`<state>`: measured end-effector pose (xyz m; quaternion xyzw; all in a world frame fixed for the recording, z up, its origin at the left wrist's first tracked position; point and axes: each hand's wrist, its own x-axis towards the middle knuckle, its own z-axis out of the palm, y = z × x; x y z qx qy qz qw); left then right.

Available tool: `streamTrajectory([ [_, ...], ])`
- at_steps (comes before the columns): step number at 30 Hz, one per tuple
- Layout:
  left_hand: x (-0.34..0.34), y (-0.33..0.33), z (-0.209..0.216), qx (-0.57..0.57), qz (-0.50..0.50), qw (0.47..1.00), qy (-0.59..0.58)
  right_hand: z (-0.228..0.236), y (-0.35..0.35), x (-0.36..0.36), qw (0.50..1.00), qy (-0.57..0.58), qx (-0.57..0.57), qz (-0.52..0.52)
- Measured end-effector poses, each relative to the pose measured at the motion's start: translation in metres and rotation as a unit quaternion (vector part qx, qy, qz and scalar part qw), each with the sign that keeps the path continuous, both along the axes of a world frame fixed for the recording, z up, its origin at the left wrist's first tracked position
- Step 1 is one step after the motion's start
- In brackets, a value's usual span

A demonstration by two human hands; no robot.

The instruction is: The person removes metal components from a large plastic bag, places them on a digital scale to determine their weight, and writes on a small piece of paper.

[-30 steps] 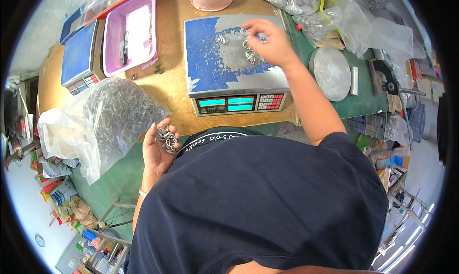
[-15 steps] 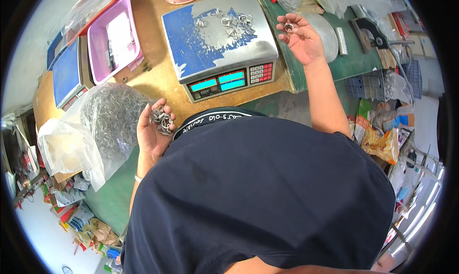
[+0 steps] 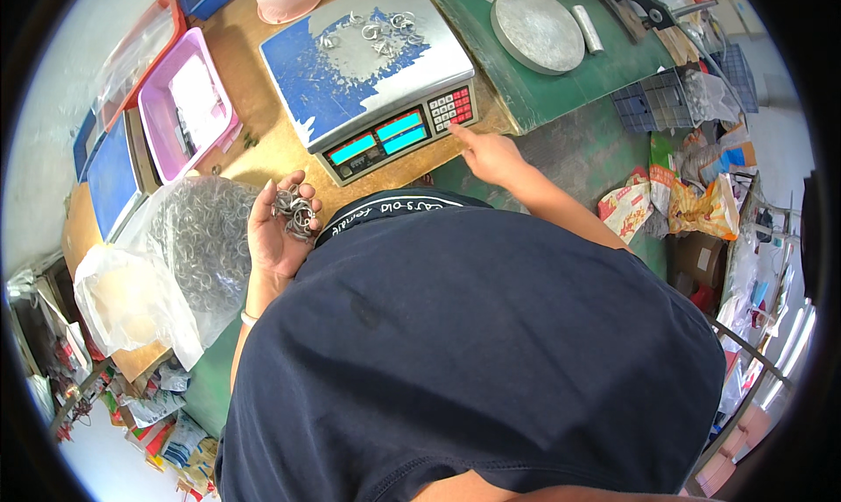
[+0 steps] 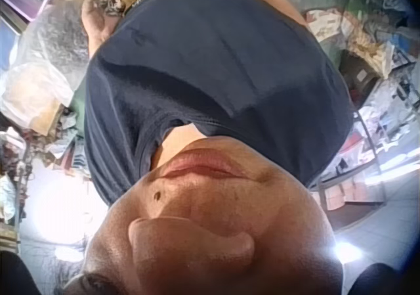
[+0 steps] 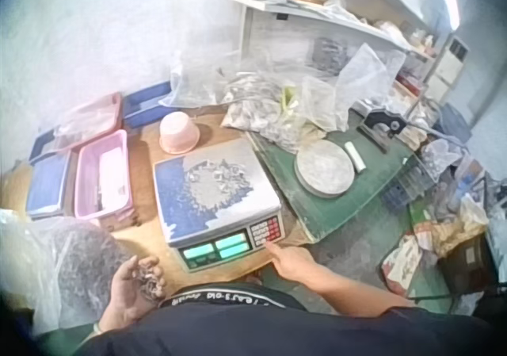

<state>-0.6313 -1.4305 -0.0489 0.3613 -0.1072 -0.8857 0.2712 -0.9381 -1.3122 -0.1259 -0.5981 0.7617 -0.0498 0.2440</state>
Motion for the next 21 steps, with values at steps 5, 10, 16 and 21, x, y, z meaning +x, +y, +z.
streamTrajectory([
  [5, 0.003, 0.000, 0.000, -0.010, -0.018, 1.000, 0.008, -0.011, -0.001, 0.011, 0.998, 0.032, 0.038, 0.039],
  [10, 0.007, 0.002, -0.002, -0.011, -0.010, 1.000, 0.003, -0.015, -0.010, 0.014, 0.994, 0.059, 0.077, 0.049],
  [16, 0.007, 0.002, -0.003, -0.008, -0.007, 1.000, 0.004, -0.030, -0.005, 0.020, 0.993, 0.090, 0.031, 0.068],
  [21, 0.009, 0.002, -0.004, -0.010, -0.005, 1.000, 0.003, -0.027, 0.004, 0.020, 0.994, 0.077, 0.039, 0.065],
])
